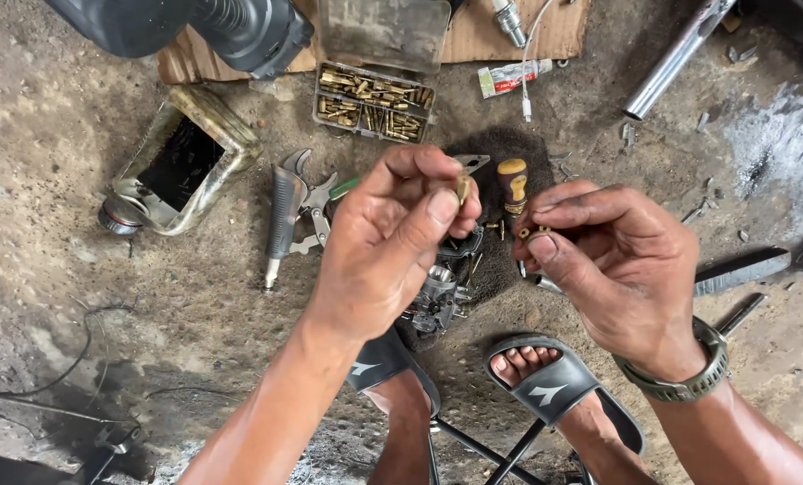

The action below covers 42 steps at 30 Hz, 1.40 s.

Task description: The person is working on a motorcycle carburetor, specifically inspecting and handling small brass jets and other internal components.

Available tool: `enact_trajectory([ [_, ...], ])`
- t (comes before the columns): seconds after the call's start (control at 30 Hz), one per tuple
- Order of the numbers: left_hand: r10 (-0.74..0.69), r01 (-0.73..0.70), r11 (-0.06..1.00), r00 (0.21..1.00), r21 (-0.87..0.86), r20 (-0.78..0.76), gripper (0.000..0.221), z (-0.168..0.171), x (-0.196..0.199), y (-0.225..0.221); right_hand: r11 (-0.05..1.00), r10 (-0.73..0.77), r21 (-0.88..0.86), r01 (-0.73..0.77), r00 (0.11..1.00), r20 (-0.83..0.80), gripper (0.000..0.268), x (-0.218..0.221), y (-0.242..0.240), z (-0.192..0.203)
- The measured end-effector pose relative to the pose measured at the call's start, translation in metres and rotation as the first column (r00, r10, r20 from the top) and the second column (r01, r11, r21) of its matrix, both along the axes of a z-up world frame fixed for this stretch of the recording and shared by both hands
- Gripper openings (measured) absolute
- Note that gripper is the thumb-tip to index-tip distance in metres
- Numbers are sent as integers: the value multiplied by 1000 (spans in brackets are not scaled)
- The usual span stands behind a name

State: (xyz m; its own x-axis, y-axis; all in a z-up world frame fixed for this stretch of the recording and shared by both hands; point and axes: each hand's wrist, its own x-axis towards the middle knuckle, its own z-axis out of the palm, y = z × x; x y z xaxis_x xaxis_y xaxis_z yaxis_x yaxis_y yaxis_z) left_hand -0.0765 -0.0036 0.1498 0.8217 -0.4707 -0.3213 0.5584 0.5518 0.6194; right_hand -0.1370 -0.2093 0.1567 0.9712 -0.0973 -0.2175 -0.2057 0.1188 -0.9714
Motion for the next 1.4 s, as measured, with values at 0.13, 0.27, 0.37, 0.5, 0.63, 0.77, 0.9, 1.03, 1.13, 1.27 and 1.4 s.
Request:
enact_trajectory([
  [0.13, 12, -9, 999, 998, -47, 69, 23, 11, -7, -3, 999, 8, 39, -8, 1000, -5, 17, -2, 3, 9],
  [0.27, 18, -17, 1000, 998, -18, 68, 22, 19, -8, -5, 1000, 0, 23, 1, 1000, -31, 18, -7, 1, 9],
  [0.37, 30, -29, 999, 997, -21, 75, 22, 20, -7, -6, 998, 6, 57, -4, 999, -38, 17, -7, 1, 10],
  [0.5, 32, -37, 998, 993, 45, 113, 22, 19, -5, -5, 997, 0, 74, 3, 999, -36, 18, -5, 1, 9],
  [0.63, -103, 29, 953, 968, 302, 230, 19, 14, 9, 4, 996, -30, 79, 32, 999, -23, 18, -6, -1, 0],
  [0.77, -410, -145, 589, 794, 795, 449, 19, -39, 56, 26, 996, -60, 62, 61, 998, -21, 19, -8, -4, -4],
  [0.9, -769, -548, 155, 456, 822, 449, 18, -122, 90, 56, 995, -70, 71, 72, 997, -27, 20, -11, -5, -9],
  [1.03, -933, -750, 49, 201, 660, 298, 19, -145, 106, 65, 996, -71, 48, 73, 996, -52, 20, -13, -3, -12],
  [1.13, -967, -804, 42, 117, 592, 227, 5, -138, 109, 59, 995, -69, 62, 72, 996, -54, 21, -12, -3, -13],
  [1.27, -979, -834, 47, 71, 550, 192, 9, -130, 109, 48, 995, -70, 64, 74, 996, -60, 20, -11, -4, -13],
  [1.4, -965, -797, 59, 109, 602, 239, 12, -127, 106, 36, 997, -62, 32, 64, 997, -53, 20, -12, -4, -12],
])
